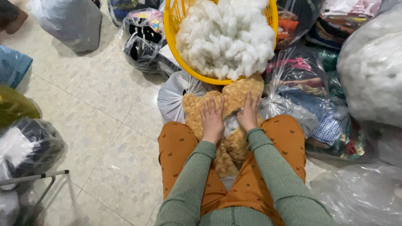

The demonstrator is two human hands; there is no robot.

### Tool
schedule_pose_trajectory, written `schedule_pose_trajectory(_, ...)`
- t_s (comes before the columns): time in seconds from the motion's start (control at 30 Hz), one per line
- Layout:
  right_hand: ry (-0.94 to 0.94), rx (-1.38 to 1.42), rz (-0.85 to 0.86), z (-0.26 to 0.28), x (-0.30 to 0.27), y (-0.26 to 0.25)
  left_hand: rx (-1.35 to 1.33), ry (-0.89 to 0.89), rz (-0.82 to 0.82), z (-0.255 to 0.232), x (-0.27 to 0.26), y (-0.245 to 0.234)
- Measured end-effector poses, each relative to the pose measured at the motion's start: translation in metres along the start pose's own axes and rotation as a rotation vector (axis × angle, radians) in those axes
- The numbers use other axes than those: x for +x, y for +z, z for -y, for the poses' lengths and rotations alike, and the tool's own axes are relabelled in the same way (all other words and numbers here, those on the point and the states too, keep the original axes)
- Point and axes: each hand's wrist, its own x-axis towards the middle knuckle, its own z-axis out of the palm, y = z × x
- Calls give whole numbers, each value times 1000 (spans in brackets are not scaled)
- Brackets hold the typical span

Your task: The person sits on the floor and repeatedly takes handfuls of white stuffing from a yellow basket, pressing them into an opening in a light brown teddy bear. The person continues to add and compress the stuffing throughout the clip.

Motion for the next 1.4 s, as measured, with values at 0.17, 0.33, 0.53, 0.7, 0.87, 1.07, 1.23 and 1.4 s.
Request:
schedule_pose_trajectory(0.17, 100, 62, 57, 18, -1, -13, -216, -58, 112, 0, -5, -14)
schedule_pose_trajectory(0.33, -36, -47, -22, 40, -5, -35, -464, -217, 177, -1, -19, -36)
schedule_pose_trajectory(0.53, -250, -80, -182, 57, 40, -41, -606, -361, -26, 2, -8, -26)
schedule_pose_trajectory(0.7, -187, -228, -52, 70, 85, -22, -678, -472, 19, 3, -9, -22)
schedule_pose_trajectory(0.87, -344, -499, -94, 74, 129, 12, -697, -480, 34, 1, 3, -24)
schedule_pose_trajectory(1.07, -400, -725, -68, 55, 168, 52, -670, -501, 68, 4, 11, -28)
schedule_pose_trajectory(1.23, -373, -706, 12, 40, 174, 51, -692, -519, 121, 1, 13, -26)
schedule_pose_trajectory(1.4, -473, -400, -141, 65, 151, 3, -720, -508, 37, 0, 11, -22)
